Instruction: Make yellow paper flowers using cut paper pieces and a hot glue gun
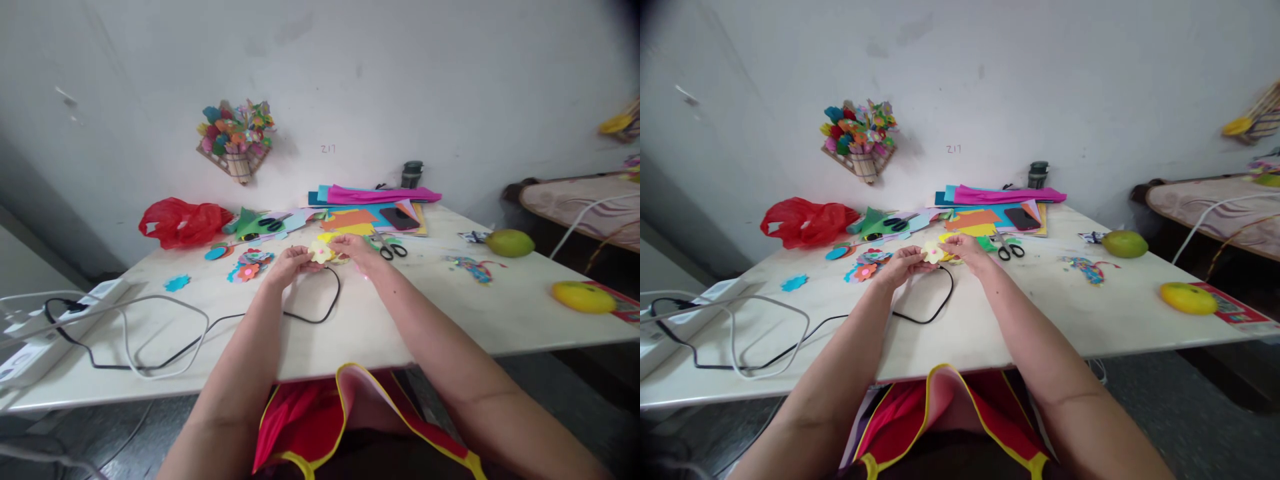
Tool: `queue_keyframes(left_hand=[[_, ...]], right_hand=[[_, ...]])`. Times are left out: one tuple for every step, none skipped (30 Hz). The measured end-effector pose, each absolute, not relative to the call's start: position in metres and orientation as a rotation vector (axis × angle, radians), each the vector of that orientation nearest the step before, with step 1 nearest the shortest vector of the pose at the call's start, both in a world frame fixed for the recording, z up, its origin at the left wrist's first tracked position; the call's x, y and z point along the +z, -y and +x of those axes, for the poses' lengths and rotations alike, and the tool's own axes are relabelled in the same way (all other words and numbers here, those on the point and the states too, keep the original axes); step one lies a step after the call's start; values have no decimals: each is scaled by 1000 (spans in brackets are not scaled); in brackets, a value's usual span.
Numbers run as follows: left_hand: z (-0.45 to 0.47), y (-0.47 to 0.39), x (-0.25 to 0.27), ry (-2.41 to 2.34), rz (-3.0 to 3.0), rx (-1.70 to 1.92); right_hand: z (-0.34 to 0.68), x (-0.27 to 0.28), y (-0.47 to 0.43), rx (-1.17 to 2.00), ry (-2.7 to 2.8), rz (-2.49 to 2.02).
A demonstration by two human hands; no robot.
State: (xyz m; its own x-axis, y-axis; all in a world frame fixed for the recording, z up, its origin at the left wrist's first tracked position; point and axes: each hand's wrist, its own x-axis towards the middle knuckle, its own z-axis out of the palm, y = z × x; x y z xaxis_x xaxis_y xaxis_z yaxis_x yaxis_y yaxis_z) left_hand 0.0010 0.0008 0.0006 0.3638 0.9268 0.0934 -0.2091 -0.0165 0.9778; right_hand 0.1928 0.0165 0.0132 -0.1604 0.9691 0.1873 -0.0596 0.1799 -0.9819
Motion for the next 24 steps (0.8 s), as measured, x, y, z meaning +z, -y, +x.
queue_keyframes(left_hand=[[1, -1, 0, -753, 1265, 1045], [1, -1, 0, -752, 1277, 1034], [1, -1, 0, -753, 1288, 1025], [1, -1, -1, -755, 1299, 1020], [1, -2, -1, -757, 1307, 1016], [1, -2, -1, -759, 1311, 1014], [1, -2, -1, -761, 1313, 1012], [2, -2, -2, -763, 1313, 1010], [2, -2, -1, -765, 1313, 1009], [2, -2, -1, -767, 1315, 1009], [2, -2, -1, -771, 1317, 1010], [2, -2, -2, -774, 1319, 1013], [2, -2, -2, -776, 1321, 1015], [2, -2, -2, -778, 1323, 1017], [1, -2, -2, -779, 1325, 1017], [1, -3, -3, -779, 1327, 1016], [1, -3, -3, -778, 1328, 1017], [1, -3, -3, -776, 1328, 1019], [1, -3, -3, -775, 1326, 1023], [1, -3, -3, -774, 1324, 1027], [1, -3, -3, -776, 1321, 1032], [1, -2, -3, -779, 1318, 1037], [1, -2, -2, -783, 1315, 1041], [1, -2, -2, -785, 1313, 1045]], right_hand=[[193, 13, -16, 1249, 1408, -940], [193, 13, -16, 1278, 1437, -931], [193, 13, -15, 1292, 1460, -927], [193, 12, -15, 1286, 1478, -931], [193, 12, -15, 1260, 1488, -943], [192, 12, -15, 1219, 1488, -960], [192, 11, -16, 1171, 1481, -977], [191, 11, -16, 1125, 1471, -992], [191, 11, -17, 1086, 1465, -999], [191, 11, -17, 1053, 1463, -994], [191, 11, -16, 1025, 1465, -983], [191, 12, -16, 996, 1465, -978], [192, 13, -15, 964, 1467, -981], [193, 14, -14, 926, 1470, -996], [194, 15, -12, 887, 1474, -1018], [195, 16, -11, 852, 1479, -1039], [197, 17, -11, 833, 1487, -1050], [198, 18, -10, 836, 1498, -1044], [199, 19, -10, 861, 1509, -1028], [199, 19, -11, 897, 1516, -1012], [200, 19, -12, 934, 1527, -999], [199, 18, -13, 961, 1537, -993], [199, 18, -13, 974, 1542, -993], [198, 17, -14, 975, 1539, -999]])
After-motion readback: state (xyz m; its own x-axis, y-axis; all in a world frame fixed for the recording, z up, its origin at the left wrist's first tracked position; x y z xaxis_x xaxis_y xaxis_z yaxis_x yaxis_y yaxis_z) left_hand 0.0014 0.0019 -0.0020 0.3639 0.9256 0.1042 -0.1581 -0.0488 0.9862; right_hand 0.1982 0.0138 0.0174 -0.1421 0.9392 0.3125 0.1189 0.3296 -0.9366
